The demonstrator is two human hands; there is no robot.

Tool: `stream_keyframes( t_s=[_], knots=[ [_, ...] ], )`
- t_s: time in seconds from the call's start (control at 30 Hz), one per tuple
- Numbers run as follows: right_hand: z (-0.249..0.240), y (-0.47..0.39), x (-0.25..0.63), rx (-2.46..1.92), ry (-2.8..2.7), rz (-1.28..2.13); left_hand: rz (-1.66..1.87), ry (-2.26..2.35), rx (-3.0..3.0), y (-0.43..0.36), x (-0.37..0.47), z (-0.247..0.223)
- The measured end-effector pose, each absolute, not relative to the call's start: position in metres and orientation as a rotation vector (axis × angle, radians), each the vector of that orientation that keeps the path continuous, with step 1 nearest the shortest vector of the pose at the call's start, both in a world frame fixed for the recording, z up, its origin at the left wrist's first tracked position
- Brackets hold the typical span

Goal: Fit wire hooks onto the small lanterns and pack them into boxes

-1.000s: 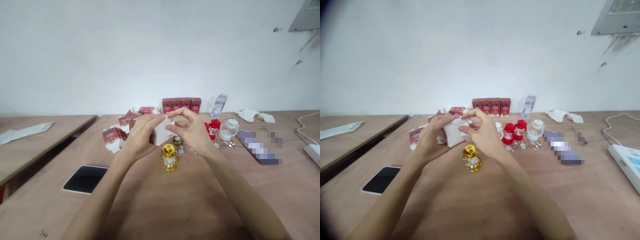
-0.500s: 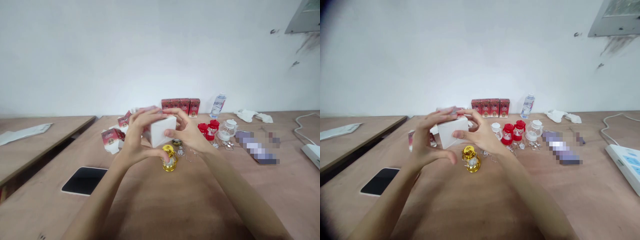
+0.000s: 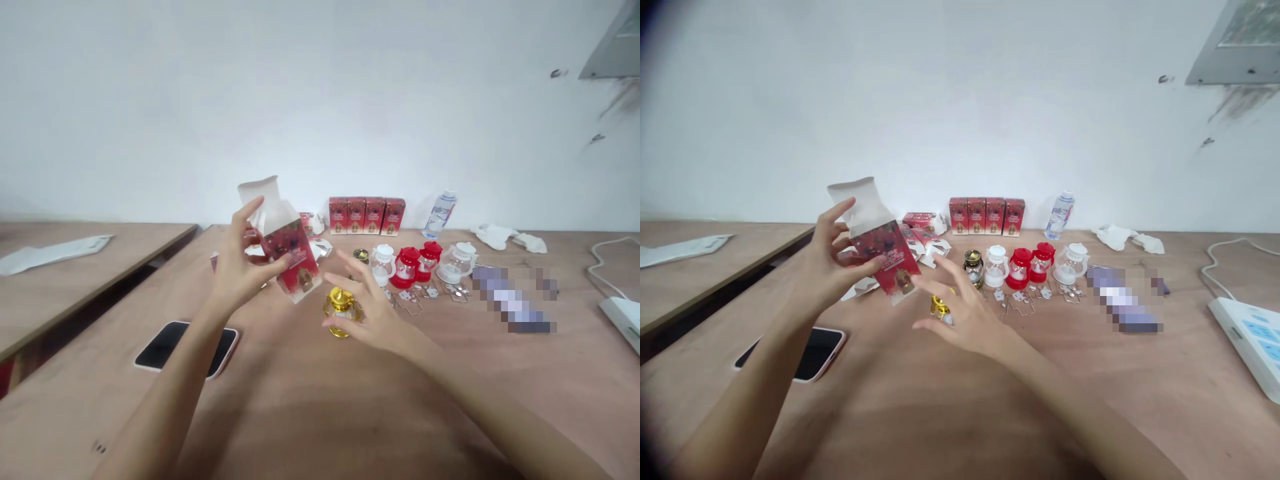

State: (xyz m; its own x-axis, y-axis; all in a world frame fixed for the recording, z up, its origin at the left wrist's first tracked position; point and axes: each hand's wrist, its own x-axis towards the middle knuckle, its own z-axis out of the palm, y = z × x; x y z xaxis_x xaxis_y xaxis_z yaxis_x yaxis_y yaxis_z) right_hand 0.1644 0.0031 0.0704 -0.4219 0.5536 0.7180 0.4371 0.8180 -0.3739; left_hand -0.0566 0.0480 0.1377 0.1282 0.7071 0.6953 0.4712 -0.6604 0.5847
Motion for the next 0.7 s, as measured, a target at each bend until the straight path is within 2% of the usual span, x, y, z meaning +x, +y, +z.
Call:
stream_keyframes(
  t_s=[0.13, 0.27, 0.4, 0.53, 0.7],
  knots=[
    [0.038, 0.0, 0.173, -0.976, -2.068, 0.4, 1.501, 1.216, 2.185, 0.057, -0.066, 0.109],
    [0.023, 0.0, 0.178, -1.015, -2.034, 0.618, 1.468, 1.089, 2.18, 0.058, -0.064, 0.065],
    [0.038, -0.007, 0.178, -0.954, -1.747, 0.712, 1.495, 1.072, 2.217, 0.049, -0.056, 0.031],
    [0.068, -0.004, 0.164, -0.788, -1.525, 0.872, 1.493, 0.961, 2.246, 0.039, -0.045, 0.016],
    [0.089, 0.012, 0.148, -0.915, -1.493, 0.69, 1.611, 1.145, 2.221, 0.029, -0.038, 0.009]
  ],
)
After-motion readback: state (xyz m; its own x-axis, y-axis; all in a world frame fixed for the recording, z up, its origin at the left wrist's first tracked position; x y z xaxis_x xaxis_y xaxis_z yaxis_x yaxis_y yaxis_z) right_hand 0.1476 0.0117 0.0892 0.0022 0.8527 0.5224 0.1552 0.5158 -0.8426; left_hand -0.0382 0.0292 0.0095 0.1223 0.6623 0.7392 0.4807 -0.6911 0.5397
